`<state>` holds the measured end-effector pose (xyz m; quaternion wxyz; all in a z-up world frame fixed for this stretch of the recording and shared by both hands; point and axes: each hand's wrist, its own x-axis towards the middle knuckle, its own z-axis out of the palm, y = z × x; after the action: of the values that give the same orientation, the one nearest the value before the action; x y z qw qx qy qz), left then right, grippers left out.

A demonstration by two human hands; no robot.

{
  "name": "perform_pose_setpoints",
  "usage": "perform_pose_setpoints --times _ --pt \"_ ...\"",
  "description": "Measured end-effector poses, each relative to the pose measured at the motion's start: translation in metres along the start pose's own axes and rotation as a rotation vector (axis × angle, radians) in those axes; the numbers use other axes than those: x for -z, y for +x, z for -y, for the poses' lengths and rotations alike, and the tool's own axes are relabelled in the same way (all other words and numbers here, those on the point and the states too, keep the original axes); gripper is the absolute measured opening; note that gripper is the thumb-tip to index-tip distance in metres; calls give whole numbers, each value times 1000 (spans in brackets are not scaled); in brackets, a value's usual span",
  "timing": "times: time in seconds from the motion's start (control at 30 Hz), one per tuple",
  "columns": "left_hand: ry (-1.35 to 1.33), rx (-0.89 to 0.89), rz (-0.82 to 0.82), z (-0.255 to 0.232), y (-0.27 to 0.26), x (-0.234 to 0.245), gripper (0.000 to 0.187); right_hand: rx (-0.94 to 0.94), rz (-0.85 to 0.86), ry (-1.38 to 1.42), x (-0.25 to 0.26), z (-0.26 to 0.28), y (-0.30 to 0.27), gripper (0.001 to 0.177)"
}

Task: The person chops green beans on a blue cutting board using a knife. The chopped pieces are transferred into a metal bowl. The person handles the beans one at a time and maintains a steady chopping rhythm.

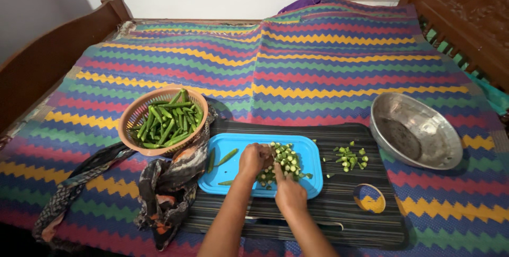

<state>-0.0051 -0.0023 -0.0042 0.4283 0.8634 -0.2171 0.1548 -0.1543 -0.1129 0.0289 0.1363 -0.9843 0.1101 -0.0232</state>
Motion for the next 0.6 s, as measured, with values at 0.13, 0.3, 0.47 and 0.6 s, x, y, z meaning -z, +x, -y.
perform_pose_setpoints --times 0.13,0.3,0.47,0.6 --pt "-47 84 51 4 -1 2 12 -81 -44 115 8 -20 -20 57" --pt "-160 111 116 14 5 1 26 -51 -178 347 3 -33 -21 51" --pt "-188 278 138 21 4 -2 12 198 -407 367 -13 -20 -11 53" --pt "-156 126 114 29 9 -4 17 43 -168 261 -13 -9 -10 53"
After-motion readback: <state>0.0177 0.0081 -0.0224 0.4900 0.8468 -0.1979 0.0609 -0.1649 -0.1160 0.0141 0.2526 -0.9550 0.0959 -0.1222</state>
